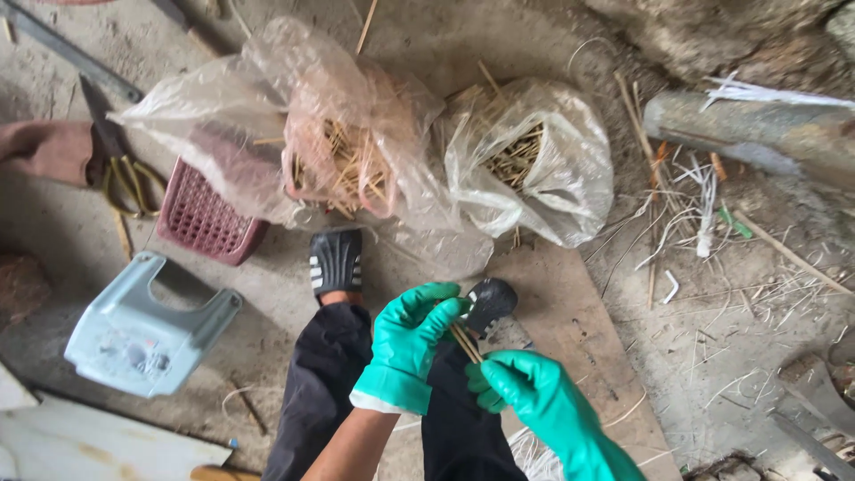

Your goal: Assembling thin bamboo sticks into decorative circular frames, including organizing materials and using adhesive liquid in a barrel.

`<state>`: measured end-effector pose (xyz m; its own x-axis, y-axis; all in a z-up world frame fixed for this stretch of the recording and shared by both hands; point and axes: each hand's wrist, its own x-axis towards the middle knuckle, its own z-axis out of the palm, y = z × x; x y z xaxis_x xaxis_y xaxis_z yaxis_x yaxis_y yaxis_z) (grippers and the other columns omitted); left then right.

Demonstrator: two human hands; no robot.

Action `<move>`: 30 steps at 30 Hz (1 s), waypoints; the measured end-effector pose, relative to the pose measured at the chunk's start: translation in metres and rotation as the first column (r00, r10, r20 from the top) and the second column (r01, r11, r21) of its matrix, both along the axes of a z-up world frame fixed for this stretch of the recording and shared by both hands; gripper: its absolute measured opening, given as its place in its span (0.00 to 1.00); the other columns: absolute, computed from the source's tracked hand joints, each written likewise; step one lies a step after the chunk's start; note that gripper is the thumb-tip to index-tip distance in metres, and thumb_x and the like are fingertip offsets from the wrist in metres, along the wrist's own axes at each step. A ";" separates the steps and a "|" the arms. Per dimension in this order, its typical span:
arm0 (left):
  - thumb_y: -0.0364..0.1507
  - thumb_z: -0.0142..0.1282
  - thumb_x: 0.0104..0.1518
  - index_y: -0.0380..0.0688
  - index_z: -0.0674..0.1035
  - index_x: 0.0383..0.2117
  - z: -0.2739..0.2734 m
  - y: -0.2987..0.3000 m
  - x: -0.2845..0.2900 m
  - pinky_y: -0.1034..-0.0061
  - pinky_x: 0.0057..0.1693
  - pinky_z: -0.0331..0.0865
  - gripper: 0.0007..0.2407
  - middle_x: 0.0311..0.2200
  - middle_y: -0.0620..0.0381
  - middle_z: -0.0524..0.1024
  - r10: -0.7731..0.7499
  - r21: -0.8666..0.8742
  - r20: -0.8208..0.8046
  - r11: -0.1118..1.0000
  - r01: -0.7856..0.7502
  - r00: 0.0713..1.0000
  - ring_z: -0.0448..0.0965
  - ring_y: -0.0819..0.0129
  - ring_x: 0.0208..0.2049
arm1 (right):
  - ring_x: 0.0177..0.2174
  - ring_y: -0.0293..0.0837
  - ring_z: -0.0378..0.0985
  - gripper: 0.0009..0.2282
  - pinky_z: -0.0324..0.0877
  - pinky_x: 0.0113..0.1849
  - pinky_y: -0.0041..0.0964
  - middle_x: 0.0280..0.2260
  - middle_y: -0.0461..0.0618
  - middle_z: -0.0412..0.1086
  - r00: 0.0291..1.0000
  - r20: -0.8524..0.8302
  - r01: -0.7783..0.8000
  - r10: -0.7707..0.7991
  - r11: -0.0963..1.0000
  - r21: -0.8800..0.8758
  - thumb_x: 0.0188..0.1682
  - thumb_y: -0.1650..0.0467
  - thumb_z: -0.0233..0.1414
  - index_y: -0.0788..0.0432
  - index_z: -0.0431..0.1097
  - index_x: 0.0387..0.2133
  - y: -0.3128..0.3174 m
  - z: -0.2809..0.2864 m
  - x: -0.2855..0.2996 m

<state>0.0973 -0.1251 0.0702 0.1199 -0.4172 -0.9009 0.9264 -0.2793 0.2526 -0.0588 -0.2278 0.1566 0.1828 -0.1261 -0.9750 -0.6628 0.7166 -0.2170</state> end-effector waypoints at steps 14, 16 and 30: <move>0.18 0.55 0.63 0.33 0.79 0.48 -0.265 -0.194 -0.052 0.71 0.51 0.73 0.09 0.42 0.45 0.77 -0.003 -0.300 0.036 0.954 0.013 0.999 0.77 0.62 0.42 | 0.35 0.46 0.73 0.11 0.68 0.38 0.41 0.36 0.53 0.73 0.956 -0.115 -0.292 0.269 0.866 -0.405 0.57 0.69 0.48 0.61 0.70 0.50 -0.216 -0.269 -0.037; 0.20 0.55 0.66 0.32 0.79 0.47 -0.298 -0.199 -0.054 0.66 0.48 0.70 0.07 0.40 0.43 0.75 0.107 -0.169 -0.174 0.976 -0.137 0.979 0.73 0.57 0.39 | 0.33 0.51 0.78 0.14 0.71 0.37 0.47 0.33 0.58 0.75 0.710 -0.446 -0.703 0.544 0.572 -0.422 0.54 0.68 0.46 0.57 0.70 0.51 -0.240 -0.236 -0.022; 0.20 0.64 0.56 0.55 0.81 0.51 -0.209 -0.198 0.048 0.81 0.42 0.74 0.18 0.31 0.61 0.80 -0.504 0.024 0.748 0.671 0.742 0.432 0.74 0.78 0.32 | 0.47 0.68 0.74 0.31 0.72 0.45 0.57 0.61 0.63 0.63 0.627 -0.555 -0.694 0.546 0.067 -0.717 0.57 0.70 0.52 0.46 0.44 0.72 -0.274 -0.209 0.061</move>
